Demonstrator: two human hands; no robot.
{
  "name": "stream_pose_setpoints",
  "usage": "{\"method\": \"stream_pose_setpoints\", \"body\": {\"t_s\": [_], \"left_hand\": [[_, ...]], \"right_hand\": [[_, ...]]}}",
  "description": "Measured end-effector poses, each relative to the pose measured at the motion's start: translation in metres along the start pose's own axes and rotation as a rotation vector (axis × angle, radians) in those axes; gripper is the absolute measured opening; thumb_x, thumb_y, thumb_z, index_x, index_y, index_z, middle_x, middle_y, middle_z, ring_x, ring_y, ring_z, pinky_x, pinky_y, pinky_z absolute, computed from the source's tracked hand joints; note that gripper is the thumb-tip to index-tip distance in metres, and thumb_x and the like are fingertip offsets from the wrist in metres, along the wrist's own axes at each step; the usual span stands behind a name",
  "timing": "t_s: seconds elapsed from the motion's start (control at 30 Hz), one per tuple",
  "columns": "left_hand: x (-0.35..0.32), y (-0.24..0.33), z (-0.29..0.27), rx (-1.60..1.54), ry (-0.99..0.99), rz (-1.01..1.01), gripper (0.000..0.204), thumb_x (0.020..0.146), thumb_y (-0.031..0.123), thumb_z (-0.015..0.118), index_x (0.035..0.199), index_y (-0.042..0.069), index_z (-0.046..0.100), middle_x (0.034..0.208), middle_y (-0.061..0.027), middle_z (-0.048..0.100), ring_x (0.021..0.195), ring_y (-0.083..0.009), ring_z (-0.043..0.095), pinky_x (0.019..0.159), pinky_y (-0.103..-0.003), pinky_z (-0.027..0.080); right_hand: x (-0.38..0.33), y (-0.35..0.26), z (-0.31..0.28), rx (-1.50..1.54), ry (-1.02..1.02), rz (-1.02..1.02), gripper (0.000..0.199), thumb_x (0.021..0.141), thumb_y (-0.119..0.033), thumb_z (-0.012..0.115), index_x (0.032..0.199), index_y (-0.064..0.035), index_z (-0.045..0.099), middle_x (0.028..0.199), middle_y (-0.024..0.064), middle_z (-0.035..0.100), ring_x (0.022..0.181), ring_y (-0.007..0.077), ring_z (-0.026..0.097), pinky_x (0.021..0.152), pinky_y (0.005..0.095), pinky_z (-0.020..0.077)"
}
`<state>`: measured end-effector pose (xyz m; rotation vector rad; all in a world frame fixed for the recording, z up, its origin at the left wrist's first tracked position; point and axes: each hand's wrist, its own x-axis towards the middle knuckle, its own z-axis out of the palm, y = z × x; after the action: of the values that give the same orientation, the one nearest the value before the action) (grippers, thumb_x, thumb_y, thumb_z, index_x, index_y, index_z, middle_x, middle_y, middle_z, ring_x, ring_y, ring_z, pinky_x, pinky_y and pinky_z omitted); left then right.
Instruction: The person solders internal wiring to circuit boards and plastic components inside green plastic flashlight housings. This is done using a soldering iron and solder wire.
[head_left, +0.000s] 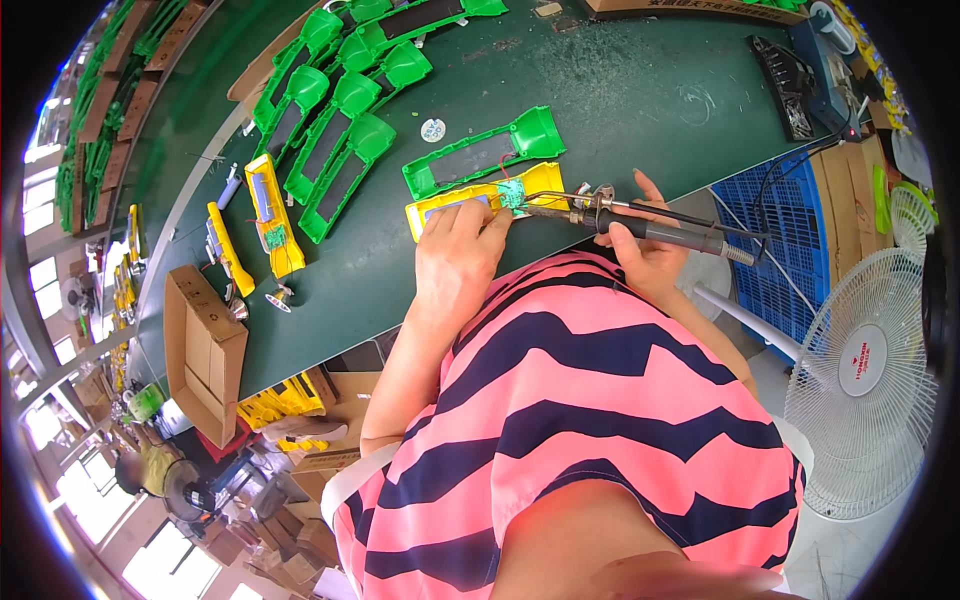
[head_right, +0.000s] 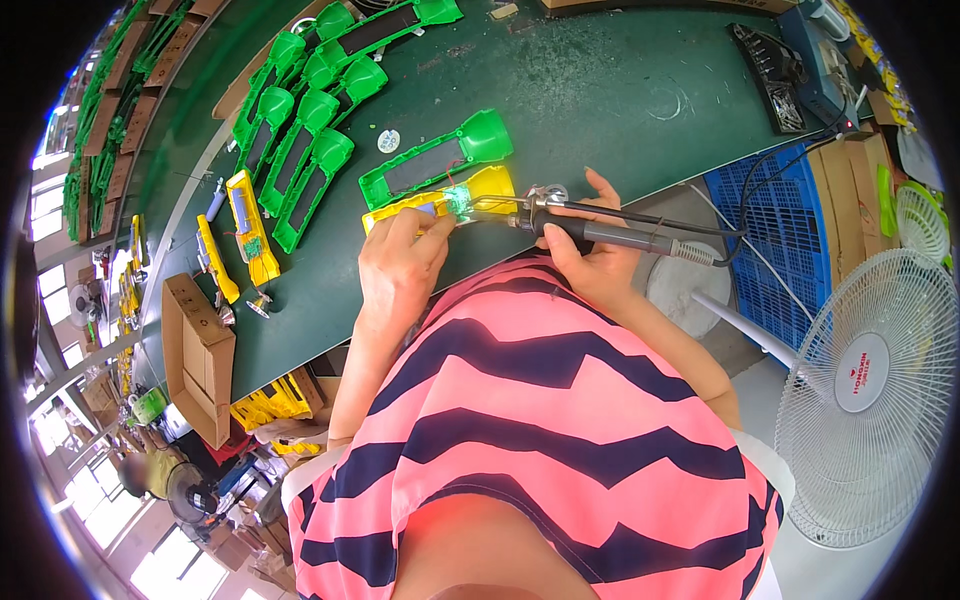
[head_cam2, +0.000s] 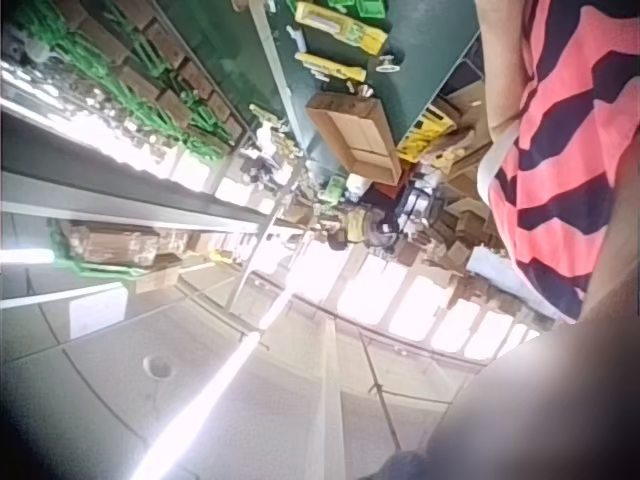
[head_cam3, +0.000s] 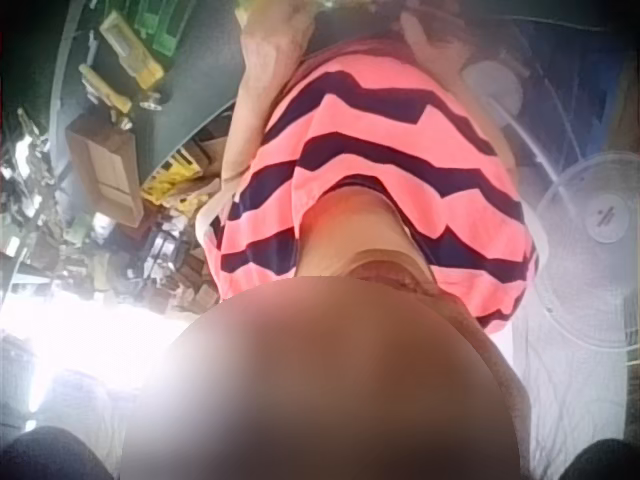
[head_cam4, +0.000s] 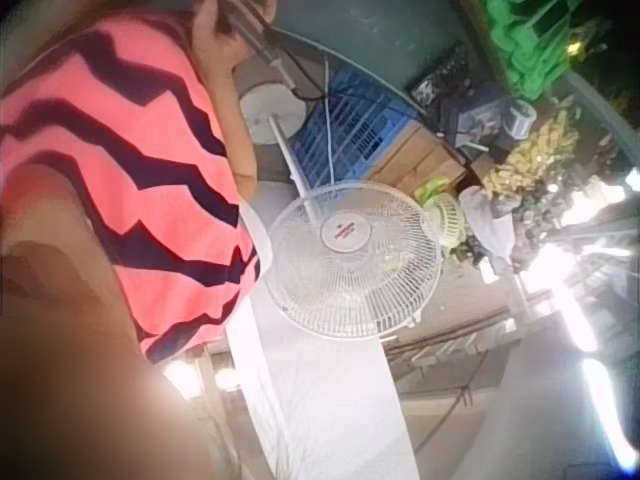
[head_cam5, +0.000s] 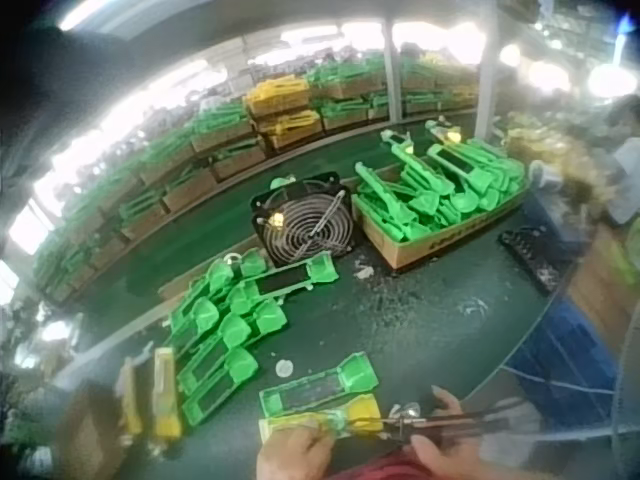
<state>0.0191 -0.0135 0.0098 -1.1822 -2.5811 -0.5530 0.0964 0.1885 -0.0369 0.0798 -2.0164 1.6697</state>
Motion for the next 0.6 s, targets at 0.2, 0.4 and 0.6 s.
{"method": "stream_pose_setpoints", "body": {"t_s": [0.2,0.4,0.6], "left_hand": [[-0.001,-0.001,0.001,-0.019,0.008,-0.020,0.020,0.063,0.003,0.066,0.083,0.009,0.065,0.074,-0.0030,0.054,0.065,-0.0199,0.053,0.057,-0.031,0.044],[-0.001,-0.002,0.002,-0.022,0.013,-0.025,0.020,0.063,0.004,0.067,0.082,0.009,0.066,0.073,-0.0035,0.054,0.064,-0.0202,0.053,0.057,-0.031,0.044],[0.001,0.001,0.000,-0.023,-0.007,-0.032,0.020,0.063,0.003,0.066,0.083,0.008,0.065,0.074,-0.0043,0.053,0.065,-0.0208,0.053,0.058,-0.032,0.044]], "right_hand": [[0.002,0.000,0.001,-0.050,-0.009,-0.046,0.018,0.074,0.000,0.058,0.091,0.0069,0.057,0.069,0.0107,0.062,0.061,0.0158,0.063,0.104,0.0456,0.0242],[0.000,0.002,0.001,-0.059,0.010,-0.034,0.018,0.075,0.000,0.058,0.091,0.0076,0.056,0.073,0.0136,0.062,0.058,0.0161,0.063,0.100,0.0451,0.0314],[-0.005,-0.014,0.003,0.415,0.198,0.479,0.019,0.077,-0.001,0.059,0.095,0.0034,0.057,0.063,0.0064,0.064,0.072,0.0098,0.062,0.102,0.0442,0.0234]]}}
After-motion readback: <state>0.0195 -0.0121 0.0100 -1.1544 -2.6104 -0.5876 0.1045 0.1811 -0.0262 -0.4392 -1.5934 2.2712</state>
